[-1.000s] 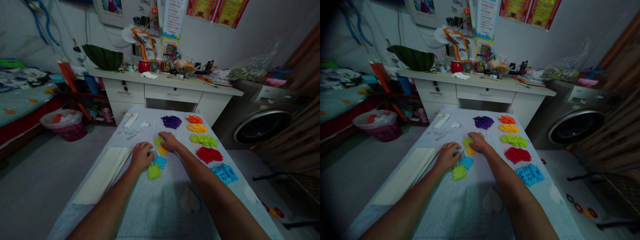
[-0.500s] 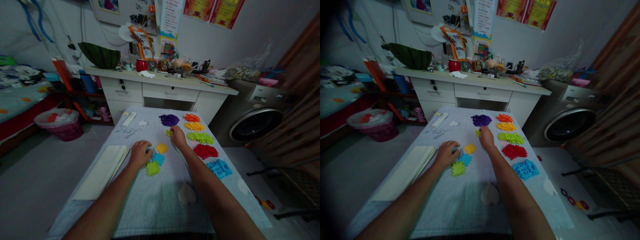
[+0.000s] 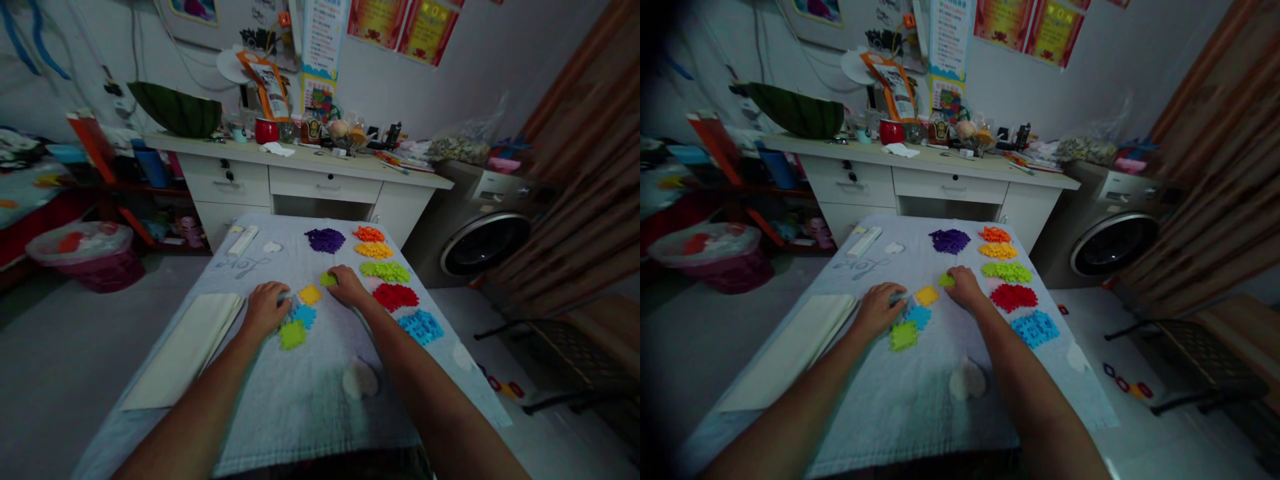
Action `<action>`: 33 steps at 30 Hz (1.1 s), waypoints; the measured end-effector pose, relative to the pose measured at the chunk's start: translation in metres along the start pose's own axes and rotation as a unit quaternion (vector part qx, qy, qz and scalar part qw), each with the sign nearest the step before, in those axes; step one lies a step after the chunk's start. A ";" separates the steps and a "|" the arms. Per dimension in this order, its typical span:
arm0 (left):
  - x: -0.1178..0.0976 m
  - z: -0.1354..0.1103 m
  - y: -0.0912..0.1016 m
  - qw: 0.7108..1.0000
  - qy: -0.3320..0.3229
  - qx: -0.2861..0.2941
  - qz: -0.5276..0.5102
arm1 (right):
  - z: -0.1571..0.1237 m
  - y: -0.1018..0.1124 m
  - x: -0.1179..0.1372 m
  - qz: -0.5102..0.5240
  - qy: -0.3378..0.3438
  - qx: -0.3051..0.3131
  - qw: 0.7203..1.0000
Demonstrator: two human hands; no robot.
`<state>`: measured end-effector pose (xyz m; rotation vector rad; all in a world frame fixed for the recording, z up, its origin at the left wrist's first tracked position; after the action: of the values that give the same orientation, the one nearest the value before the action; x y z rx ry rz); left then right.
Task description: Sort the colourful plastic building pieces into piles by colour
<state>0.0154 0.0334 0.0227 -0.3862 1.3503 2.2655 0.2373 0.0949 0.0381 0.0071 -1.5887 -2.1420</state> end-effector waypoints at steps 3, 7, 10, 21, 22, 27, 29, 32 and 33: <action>0.000 0.000 0.000 1.000 -0.002 0.004 -0.003 | 0.001 0.014 -0.005 0.007 -0.001 -0.029 1.000; 0.001 0.000 -0.001 1.000 -0.009 0.001 -0.002 | 0.001 0.049 -0.038 0.008 -0.031 -0.089 0.996; 0.003 0.000 -0.003 1.000 -0.013 -0.003 0.002 | -0.004 0.075 -0.082 -0.021 -0.102 -0.122 0.987; 0.004 0.001 -0.006 1.000 -0.021 0.001 0.005 | -0.031 0.105 -0.185 -0.035 -0.318 -0.125 0.939; 0.004 0.001 -0.006 1.000 -0.022 -0.001 0.006 | -0.032 0.103 -0.187 -0.040 -0.322 -0.122 0.938; 0.005 0.001 -0.007 1.000 -0.021 0.001 0.009 | -0.035 0.097 -0.189 -0.063 -0.328 -0.129 0.934; 0.005 0.002 -0.007 1.000 -0.021 0.002 0.008 | -0.036 0.096 -0.190 -0.066 -0.332 -0.130 0.932; 0.004 0.002 -0.006 1.000 -0.020 -0.003 0.006 | -0.038 0.095 -0.191 -0.063 -0.342 -0.126 0.929; 0.004 0.002 -0.006 1.000 -0.020 -0.004 0.007 | -0.038 0.095 -0.190 -0.060 -0.345 -0.122 0.929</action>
<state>0.0148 0.0386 0.0175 -0.3327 1.3289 2.2782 0.4517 0.1100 0.0603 -0.8334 -1.6746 -2.5932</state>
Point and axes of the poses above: each hand's wrist, its own z-axis towards the middle knuckle, its own y-axis out of the back of the hand, x = y × z, the point moved 5 cm from there along z, towards the middle knuckle, and after that the axes turned 13 degrees about -x, right-handed, at the moved point
